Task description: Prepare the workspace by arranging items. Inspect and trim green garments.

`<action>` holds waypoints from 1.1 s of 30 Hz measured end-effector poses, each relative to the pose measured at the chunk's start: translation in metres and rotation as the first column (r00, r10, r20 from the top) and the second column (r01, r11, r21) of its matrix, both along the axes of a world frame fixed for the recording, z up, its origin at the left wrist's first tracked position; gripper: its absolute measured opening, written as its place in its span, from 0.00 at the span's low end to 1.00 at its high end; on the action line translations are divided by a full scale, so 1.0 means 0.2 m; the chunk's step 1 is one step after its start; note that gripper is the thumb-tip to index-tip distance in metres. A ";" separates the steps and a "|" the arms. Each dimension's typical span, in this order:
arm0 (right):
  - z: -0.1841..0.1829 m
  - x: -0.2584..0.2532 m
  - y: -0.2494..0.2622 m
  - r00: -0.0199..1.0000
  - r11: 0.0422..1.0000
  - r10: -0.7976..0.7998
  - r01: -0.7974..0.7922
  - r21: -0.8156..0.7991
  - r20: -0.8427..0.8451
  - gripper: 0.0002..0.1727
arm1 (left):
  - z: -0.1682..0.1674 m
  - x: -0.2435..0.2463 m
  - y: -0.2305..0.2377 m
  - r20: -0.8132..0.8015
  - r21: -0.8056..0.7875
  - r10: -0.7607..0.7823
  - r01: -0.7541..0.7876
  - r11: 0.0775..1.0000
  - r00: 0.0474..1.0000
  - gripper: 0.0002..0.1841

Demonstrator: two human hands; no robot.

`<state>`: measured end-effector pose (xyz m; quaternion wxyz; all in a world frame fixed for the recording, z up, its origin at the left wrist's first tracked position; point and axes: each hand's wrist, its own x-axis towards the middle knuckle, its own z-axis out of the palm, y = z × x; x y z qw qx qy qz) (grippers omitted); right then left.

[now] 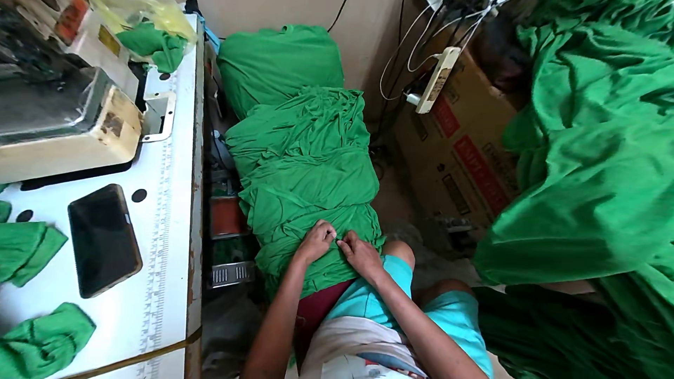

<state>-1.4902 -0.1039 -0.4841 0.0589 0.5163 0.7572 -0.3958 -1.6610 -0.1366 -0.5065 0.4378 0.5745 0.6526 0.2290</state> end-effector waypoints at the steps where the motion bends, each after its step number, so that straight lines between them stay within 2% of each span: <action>1: 0.01 -0.01 0.00 1.000 1.000 0.001 -0.001 -0.002 0.009 0.24 | 0.00 0.00 0.00 0.004 0.002 0.002 -0.002 1.000 1.000 0.15; 8: 0.02 -0.04 0.01 0.998 1.000 0.026 -0.026 0.000 0.049 0.23 | -0.01 0.01 -0.01 0.003 0.018 0.022 -0.022 1.000 1.000 0.15; 10: -0.01 -0.01 0.02 1.000 1.000 0.006 -0.007 -0.023 -0.028 0.23 | 0.00 0.01 -0.01 -0.001 0.017 0.022 -0.022 1.000 1.000 0.15; 12: -0.07 0.04 0.03 0.972 0.996 -0.072 0.059 -0.065 -0.222 0.22 | 0.00 0.01 -0.02 0.023 0.019 0.021 -0.021 1.000 1.000 0.15; 13: -0.11 0.06 0.03 0.930 0.990 -0.129 0.103 -0.093 -0.343 0.22 | 0.00 0.01 -0.02 0.046 0.025 0.022 -0.023 0.999 0.999 0.15; 15: -0.14 0.09 0.01 0.783 0.957 -0.290 0.221 -0.189 -0.551 0.20 | 0.00 0.00 -0.03 0.086 0.038 0.030 -0.033 0.999 0.996 0.15; 17: -0.16 0.12 0.02 0.630 0.901 -0.433 0.318 -0.294 -0.645 0.17 | 0.00 0.00 -0.04 0.102 0.040 0.039 -0.044 0.998 0.994 0.15; 19: -0.16 0.13 0.02 0.585 0.876 -0.480 0.360 -0.321 -0.654 0.15 | 0.00 0.00 -0.04 0.127 0.050 0.049 -0.056 0.997 0.991 0.15; 22: -0.18 0.13 0.02 0.636 0.898 -0.425 0.384 -0.213 -0.644 0.15 | 0.01 0.00 -0.07 0.295 0.064 0.144 -0.170 0.983 0.945 0.15; 24: -0.18 0.13 0.01 0.691 0.915 -0.377 0.382 -0.132 -0.617 0.14 | 0.03 -0.01 -0.12 0.464 0.040 0.265 -0.319 0.947 0.845 0.15; 26: -0.16 0.14 0.01 0.781 0.929 -0.319 0.371 -0.012 -0.537 0.14 | 0.07 -0.05 -0.20 0.553 0.042 0.350 -0.445 0.895 0.756 0.15; 28: -0.11 0.15 0.00 0.891 0.951 -0.236 0.294 0.097 -0.387 0.18 | 0.10 -0.09 -0.29 0.506 0.071 0.441 -0.546 0.835 0.741 0.15; 30: -0.08 0.13 -0.01 0.944 0.968 -0.183 0.221 0.115 -0.275 0.18 | 0.14 -0.11 -0.36 0.405 0.089 0.525 -0.604 0.792 0.748 0.19; 33: -0.08 0.11 -0.01 0.932 0.972 -0.170 0.212 0.102 -0.319 0.16 | 0.22 -0.05 -0.39 0.248 0.088 0.492 -0.526 0.846 0.834 0.21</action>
